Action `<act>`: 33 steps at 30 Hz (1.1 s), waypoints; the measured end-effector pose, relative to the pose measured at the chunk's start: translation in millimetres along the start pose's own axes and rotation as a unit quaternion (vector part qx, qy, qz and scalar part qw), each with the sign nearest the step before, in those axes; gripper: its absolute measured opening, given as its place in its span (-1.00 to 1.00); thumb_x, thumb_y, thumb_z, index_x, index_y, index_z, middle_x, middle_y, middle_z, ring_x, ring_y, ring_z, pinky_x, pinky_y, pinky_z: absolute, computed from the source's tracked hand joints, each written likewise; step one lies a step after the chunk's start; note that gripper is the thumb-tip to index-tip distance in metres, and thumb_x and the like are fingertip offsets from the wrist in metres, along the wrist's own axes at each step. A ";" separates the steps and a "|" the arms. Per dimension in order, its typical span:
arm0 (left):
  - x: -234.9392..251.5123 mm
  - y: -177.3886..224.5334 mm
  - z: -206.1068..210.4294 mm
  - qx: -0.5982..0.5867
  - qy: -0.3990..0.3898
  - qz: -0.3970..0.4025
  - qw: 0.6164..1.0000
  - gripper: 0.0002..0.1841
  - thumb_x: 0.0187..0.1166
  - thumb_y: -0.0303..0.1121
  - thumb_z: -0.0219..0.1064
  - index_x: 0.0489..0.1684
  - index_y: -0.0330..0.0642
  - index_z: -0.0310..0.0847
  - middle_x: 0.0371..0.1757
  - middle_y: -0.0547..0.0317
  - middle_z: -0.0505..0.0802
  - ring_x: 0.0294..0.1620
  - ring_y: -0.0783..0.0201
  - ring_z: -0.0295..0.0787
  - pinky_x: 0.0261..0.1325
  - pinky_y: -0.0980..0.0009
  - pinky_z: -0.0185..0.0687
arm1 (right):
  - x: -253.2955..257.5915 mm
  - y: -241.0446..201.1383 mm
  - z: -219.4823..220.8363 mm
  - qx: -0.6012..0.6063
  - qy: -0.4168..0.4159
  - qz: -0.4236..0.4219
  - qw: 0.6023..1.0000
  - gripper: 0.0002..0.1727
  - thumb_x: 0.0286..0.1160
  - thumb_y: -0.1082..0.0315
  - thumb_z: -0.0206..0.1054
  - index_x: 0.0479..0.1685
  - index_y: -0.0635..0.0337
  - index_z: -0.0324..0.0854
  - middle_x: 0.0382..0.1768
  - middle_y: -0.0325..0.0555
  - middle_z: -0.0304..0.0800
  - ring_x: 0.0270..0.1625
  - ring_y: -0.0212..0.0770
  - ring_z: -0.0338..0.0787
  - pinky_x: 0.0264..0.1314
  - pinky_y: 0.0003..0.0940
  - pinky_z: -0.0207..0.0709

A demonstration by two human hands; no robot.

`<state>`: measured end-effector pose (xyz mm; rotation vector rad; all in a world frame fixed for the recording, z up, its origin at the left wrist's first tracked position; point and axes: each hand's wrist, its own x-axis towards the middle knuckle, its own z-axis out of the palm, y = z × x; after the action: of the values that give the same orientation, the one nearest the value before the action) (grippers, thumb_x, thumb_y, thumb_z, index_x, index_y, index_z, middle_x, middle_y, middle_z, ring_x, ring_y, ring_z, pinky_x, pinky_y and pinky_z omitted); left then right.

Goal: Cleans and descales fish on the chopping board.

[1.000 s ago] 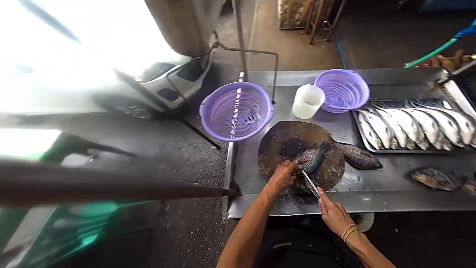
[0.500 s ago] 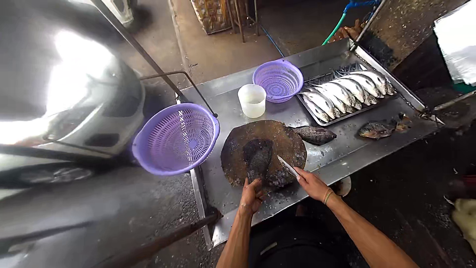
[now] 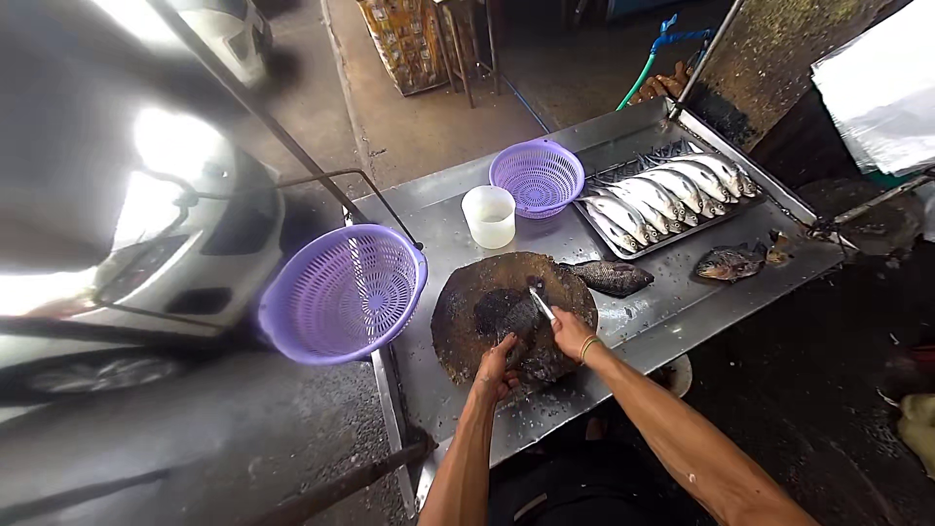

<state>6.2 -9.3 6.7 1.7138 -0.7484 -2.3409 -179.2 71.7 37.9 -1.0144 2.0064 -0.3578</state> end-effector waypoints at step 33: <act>-7.0 -17.4 10.3 0.067 0.034 0.059 0.995 -0.60 0.76 0.11 0.17 0.18 0.00 0.56 -0.61 0.22 0.48 -0.84 0.38 0.16 -0.83 0.45 0.16 | -56.8 19.2 12.6 0.009 -0.042 -0.040 0.998 -0.41 0.88 0.14 -0.10 0.87 -0.09 0.16 0.28 0.21 0.79 0.30 0.19 0.80 0.46 0.21 0.54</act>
<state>2.0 11.7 6.8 1.7398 -0.9854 -2.1869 -161.2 128.8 50.9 -1.0830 1.8893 -0.3682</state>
